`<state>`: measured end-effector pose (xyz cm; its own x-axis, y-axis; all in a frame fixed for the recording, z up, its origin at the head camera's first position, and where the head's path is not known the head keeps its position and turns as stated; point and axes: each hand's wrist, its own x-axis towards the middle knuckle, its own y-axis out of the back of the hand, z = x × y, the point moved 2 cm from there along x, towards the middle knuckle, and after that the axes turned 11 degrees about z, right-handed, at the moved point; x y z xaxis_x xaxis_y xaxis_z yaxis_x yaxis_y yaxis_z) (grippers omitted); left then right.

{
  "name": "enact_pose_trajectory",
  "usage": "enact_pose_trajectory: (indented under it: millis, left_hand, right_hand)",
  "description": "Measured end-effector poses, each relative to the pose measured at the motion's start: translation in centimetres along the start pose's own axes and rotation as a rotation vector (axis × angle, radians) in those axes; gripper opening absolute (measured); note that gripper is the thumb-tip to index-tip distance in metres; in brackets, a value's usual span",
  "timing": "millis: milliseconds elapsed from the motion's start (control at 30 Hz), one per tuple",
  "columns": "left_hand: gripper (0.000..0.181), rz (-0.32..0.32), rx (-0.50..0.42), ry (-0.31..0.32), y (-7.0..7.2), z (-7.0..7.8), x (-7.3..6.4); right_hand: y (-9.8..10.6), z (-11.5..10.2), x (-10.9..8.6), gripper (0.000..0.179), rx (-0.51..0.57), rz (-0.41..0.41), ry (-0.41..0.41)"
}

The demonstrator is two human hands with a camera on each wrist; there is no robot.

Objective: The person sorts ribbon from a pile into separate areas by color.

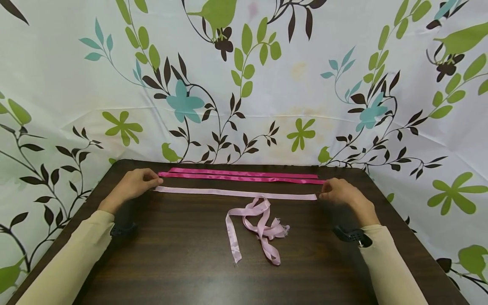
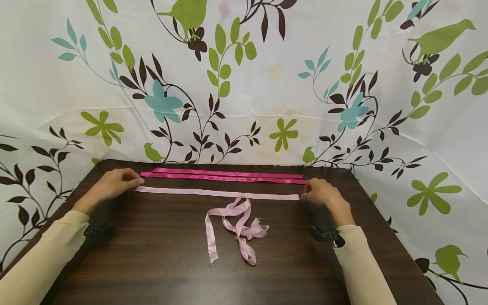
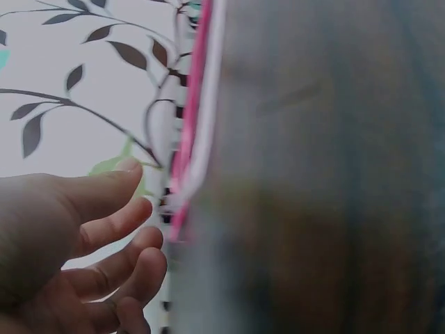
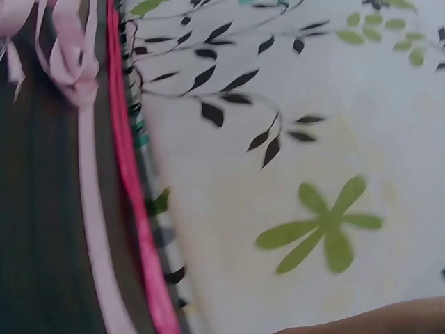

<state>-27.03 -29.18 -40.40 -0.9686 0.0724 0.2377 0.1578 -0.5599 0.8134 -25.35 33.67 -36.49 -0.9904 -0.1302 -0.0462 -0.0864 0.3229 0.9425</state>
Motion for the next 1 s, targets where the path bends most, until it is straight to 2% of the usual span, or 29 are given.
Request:
enact_pose_trajectory:
  millis: [100, 200, 300, 400, 500, 633, 767, 867, 1000]
  left_hand:
    - [0.038, 0.044, 0.011, -0.016, 0.9, 0.7, 0.0]
    - [0.040, 0.076, 0.010, -0.045, 1.5, 2.2, -0.3]
    - [0.043, 0.078, 0.003, -0.078, 1.5, 4.3, -0.7]
    - [0.044, 0.062, -0.014, -0.121, 0.8, 6.5, -1.1]
    - [0.039, 0.022, -0.040, -0.178, -0.4, 8.9, -1.5]
    - [0.025, -0.054, -0.062, -0.285, -2.7, 12.1, -2.2]
    - [0.019, -0.120, -0.059, -0.377, -4.9, 14.9, -2.6]
    - [0.021, -0.173, -0.061, -0.410, -6.5, 16.6, -2.8]
    - [0.026, -0.244, -0.032, -0.451, -8.8, 18.2, -3.1]
  right_hand:
    - [1.0, -1.2, -0.4, 0.026, -0.055, 0.066, 0.030]
    - [1.5, -2.8, -0.8, 0.031, -0.053, 0.121, 0.078]
    - [1.4, -4.7, -1.2, 0.035, -0.037, 0.165, 0.128]
    - [0.7, -6.7, -1.4, 0.035, -0.011, 0.214, 0.204]
    - [-0.6, -8.8, -1.5, 0.032, 0.045, 0.244, 0.347]
    - [-2.5, -11.0, -1.7, 0.035, 0.071, 0.229, 0.501]
    - [-3.9, -12.1, -2.0, 0.035, 0.032, 0.201, 0.521]
    - [-4.6, -12.5, -2.1, 0.032, 0.018, 0.184, 0.520]
    - [-5.5, -13.0, -2.2, 0.031, -0.003, 0.152, 0.537]
